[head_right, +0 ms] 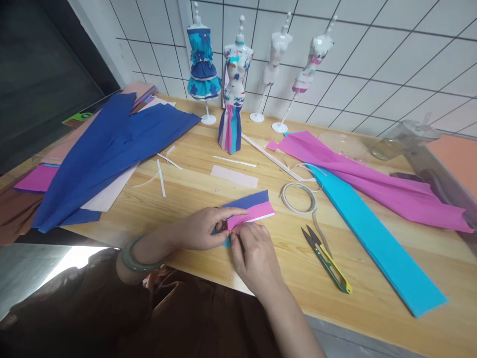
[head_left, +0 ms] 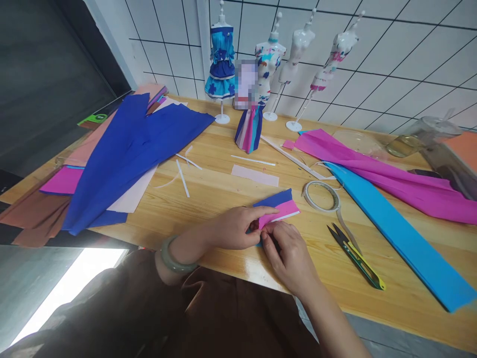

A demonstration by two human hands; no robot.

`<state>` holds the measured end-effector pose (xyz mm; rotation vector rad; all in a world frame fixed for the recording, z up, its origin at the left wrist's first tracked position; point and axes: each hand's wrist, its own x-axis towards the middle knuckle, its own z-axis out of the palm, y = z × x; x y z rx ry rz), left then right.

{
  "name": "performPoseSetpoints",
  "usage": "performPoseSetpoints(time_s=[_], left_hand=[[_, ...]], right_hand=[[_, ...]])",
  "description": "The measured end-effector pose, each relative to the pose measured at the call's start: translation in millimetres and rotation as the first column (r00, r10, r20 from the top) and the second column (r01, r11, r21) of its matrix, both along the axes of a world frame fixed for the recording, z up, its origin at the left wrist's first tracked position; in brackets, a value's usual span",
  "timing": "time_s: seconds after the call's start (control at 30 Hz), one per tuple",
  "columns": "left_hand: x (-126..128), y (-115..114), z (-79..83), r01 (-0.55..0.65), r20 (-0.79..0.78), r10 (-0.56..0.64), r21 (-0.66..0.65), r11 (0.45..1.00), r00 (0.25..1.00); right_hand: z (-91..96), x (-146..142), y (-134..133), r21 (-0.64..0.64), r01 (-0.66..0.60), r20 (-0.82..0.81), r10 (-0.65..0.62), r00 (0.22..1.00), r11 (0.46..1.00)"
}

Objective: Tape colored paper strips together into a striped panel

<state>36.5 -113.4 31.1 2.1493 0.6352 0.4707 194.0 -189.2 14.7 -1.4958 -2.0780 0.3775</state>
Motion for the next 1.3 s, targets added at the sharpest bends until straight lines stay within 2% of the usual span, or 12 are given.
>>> performPoseSetpoints(time_s=[0.83,1.3], left_hand=[[2.3,0.4,3.0,0.008,0.001,-0.008,-0.027,1.000,1.000],[1.3,0.3,1.4,-0.006,0.020,0.007,-0.058,0.998,1.000]], right_hand=[[2.0,0.1,0.0,-0.018,0.007,0.003,-0.007,1.000,1.000],[2.4,0.6,-0.6,-0.026,0.008,-0.053,-0.009,0.999,1.000]])
